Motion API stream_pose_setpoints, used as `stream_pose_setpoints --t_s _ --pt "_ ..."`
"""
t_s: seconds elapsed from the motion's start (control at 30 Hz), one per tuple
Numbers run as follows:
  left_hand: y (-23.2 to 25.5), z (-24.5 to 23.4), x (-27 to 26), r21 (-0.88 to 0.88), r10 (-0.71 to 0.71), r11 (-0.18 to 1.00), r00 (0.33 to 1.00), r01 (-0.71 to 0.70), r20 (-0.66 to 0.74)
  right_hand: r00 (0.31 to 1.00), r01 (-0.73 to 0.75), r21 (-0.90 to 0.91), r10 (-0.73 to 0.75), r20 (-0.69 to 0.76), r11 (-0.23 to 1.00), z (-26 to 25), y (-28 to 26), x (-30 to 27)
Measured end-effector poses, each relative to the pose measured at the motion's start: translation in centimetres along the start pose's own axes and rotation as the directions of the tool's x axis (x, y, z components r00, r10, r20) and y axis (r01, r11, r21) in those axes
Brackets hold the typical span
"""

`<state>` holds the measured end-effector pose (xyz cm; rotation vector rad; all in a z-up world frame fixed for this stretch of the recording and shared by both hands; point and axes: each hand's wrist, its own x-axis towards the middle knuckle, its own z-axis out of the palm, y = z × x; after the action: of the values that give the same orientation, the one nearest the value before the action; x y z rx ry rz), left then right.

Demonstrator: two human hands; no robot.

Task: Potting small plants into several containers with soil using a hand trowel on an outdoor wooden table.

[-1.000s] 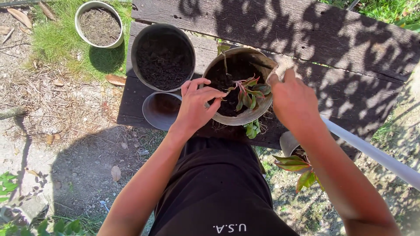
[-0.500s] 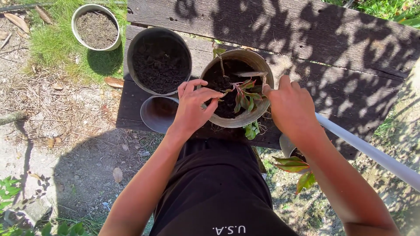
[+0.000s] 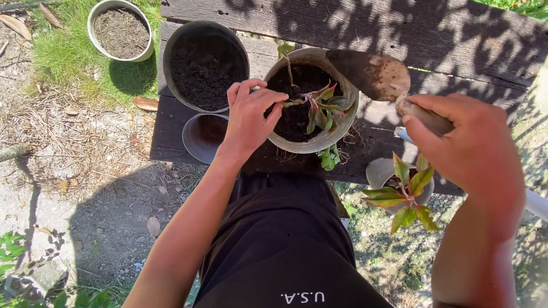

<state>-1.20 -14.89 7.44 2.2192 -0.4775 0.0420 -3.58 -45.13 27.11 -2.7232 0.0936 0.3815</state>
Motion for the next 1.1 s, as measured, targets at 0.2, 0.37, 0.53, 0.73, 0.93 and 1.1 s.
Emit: stream_pose_setpoints --t_s 0.2,0.37,0.53,0.73,0.93,1.1 --pt "0.4 -0.9 -1.7 -0.059 -0.05 0.997 0.999 0.05 -0.004 0.979 -0.077 -0.035 0.083 0.186 0.996 -1.0 -1.7 -3.9" --pt "-0.2 -0.4 -3.8 -0.032 -0.048 0.998 0.999 0.049 0.006 0.962 0.042 -0.436 0.081 0.259 0.899 5.5 -5.8 -3.9" --pt "-0.4 -0.4 -4.2 -0.032 -0.042 0.999 0.999 0.043 0.028 0.95 0.092 -0.556 0.094 0.298 0.826 10.0 -6.1 -2.5" --pt "-0.9 -0.1 -4.3 -0.035 -0.038 0.999 0.998 0.039 0.042 0.937 0.126 -0.646 0.122 0.326 0.753 11.5 -5.6 -2.3" --pt "-1.0 0.0 -4.7 -0.041 -0.026 0.999 0.999 0.027 0.023 0.974 0.048 -0.558 0.086 0.212 0.828 9.0 -7.4 -2.7" --pt "-1.1 0.2 -4.7 -0.043 -0.012 0.999 1.0 0.012 0.014 0.958 0.053 -0.621 0.136 0.253 0.782 9.7 -5.8 -2.8"
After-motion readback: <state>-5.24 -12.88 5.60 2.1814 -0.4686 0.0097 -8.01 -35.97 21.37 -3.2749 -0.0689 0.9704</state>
